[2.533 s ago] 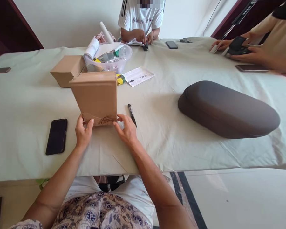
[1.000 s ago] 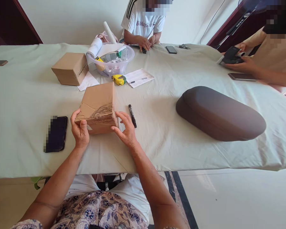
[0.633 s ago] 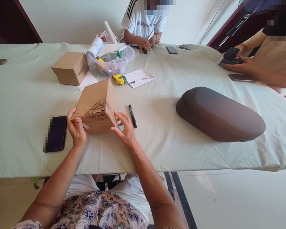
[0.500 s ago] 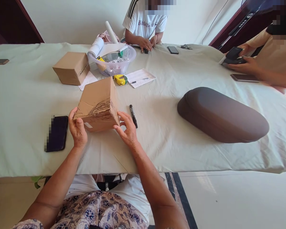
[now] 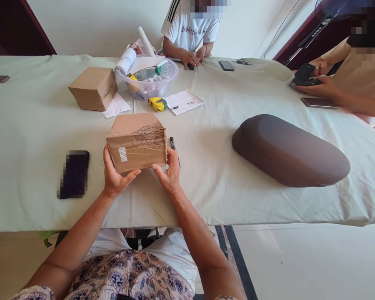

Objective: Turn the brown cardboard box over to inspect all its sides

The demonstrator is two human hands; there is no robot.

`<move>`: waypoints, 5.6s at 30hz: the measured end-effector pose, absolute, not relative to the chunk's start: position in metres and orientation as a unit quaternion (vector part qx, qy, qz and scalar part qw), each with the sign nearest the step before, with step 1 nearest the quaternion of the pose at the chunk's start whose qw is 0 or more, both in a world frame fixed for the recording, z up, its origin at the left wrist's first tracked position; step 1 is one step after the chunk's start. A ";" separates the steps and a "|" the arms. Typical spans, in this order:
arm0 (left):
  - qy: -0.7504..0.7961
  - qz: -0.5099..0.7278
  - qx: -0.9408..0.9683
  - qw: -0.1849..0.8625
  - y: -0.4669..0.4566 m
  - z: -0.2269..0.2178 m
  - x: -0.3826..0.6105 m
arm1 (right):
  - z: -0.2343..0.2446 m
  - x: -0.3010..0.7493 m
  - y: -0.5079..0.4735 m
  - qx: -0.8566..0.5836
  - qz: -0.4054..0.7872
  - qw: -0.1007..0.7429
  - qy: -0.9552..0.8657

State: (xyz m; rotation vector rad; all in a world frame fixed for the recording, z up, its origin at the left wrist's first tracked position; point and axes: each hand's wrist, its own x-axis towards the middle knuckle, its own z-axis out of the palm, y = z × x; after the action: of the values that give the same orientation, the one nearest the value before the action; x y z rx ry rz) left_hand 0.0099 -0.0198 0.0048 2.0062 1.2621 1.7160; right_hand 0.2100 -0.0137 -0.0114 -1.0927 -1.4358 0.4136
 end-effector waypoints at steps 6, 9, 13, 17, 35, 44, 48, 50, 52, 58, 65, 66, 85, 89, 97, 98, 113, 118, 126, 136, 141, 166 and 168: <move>0.438 0.587 0.680 0.037 -0.020 0.000 0.016 | -0.014 0.206 -0.015 -0.474 0.076 0.594 -0.646; 0.432 0.596 0.676 0.016 -0.020 0.003 0.018 | -0.016 0.203 -0.016 -0.476 0.063 0.591 -0.648; 0.443 0.589 0.675 0.024 -0.022 0.005 0.018 | -0.014 0.201 -0.018 -0.484 0.068 0.596 -0.637; 0.442 0.598 0.666 0.054 -0.022 0.006 0.015 | -0.008 0.204 -0.018 -0.466 0.092 0.602 -0.642; 0.391 0.591 0.683 0.179 -0.020 0.012 0.006 | -0.002 0.210 -0.016 -0.471 0.191 0.612 -0.605; 0.348 0.528 0.772 0.068 -0.020 0.017 0.005 | -0.003 0.214 -0.013 -0.489 0.081 0.662 -0.562; 0.353 0.564 0.741 0.092 -0.019 0.018 0.001 | -0.005 0.219 -0.012 -0.497 0.045 0.639 -0.586; 0.371 0.584 0.716 0.090 -0.017 0.018 -0.001 | -0.005 0.219 -0.014 -0.493 0.049 0.614 -0.615; 0.399 0.584 0.704 0.063 -0.017 0.019 -0.002 | -0.002 0.217 -0.017 -0.488 0.042 0.587 -0.645; 0.444 0.569 0.692 -0.011 -0.024 0.021 0.009 | 0.009 0.207 -0.023 -0.472 -0.003 0.568 -0.674; 0.475 0.545 0.690 -0.042 -0.026 0.020 0.016 | 0.006 0.202 -0.024 -0.487 -0.010 0.565 -0.666; 0.476 0.544 0.689 -0.044 -0.026 0.020 0.016 | 0.006 0.202 -0.024 -0.489 -0.010 0.566 -0.664; 0.516 0.564 0.645 0.006 -0.020 0.022 0.007 | 0.012 0.207 -0.023 -0.424 0.102 0.591 -0.679; 0.522 0.567 0.636 0.041 -0.016 0.022 0.003 | 0.009 0.206 -0.022 -0.414 0.117 0.573 -0.698; 0.579 0.524 0.624 -0.039 -0.020 0.018 0.004 | 0.008 0.197 -0.026 -0.358 0.109 0.550 -0.746; 0.581 0.514 0.630 -0.040 -0.020 0.017 0.004 | 0.008 0.196 -0.026 -0.350 0.114 0.547 -0.752; 0.573 0.458 0.674 0.085 -0.019 0.016 -0.001 | 0.007 0.190 -0.031 -0.336 0.135 0.523 -0.772; 0.574 0.432 0.689 0.100 -0.018 0.018 -0.003 | 0.008 0.189 -0.032 -0.333 0.149 0.529 -0.766; 0.579 0.414 0.697 0.079 -0.022 0.026 0.001 | 0.008 0.189 -0.031 -0.331 0.154 0.531 -0.765; 0.527 0.426 0.727 0.110 -0.023 0.031 0.000 | 0.006 0.189 -0.025 -0.401 0.132 0.560 -0.713; 0.523 0.406 0.738 0.132 -0.023 0.032 -0.003 | 0.011 0.194 -0.022 -0.537 0.125 0.584 -0.596; 0.515 0.493 0.665 0.222 -0.013 0.036 -0.022 | 0.016 0.225 -0.011 -0.579 0.238 0.636 -0.451; 0.529 0.509 0.647 0.206 -0.012 0.036 -0.021 | 0.013 0.220 -0.012 -0.570 0.223 0.629 -0.480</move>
State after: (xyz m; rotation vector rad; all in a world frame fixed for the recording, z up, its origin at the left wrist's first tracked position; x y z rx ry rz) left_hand -0.0210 -0.0119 0.0358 1.8026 1.4743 1.4168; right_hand 0.2201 -0.0115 0.0134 -1.3062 -1.0996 0.5107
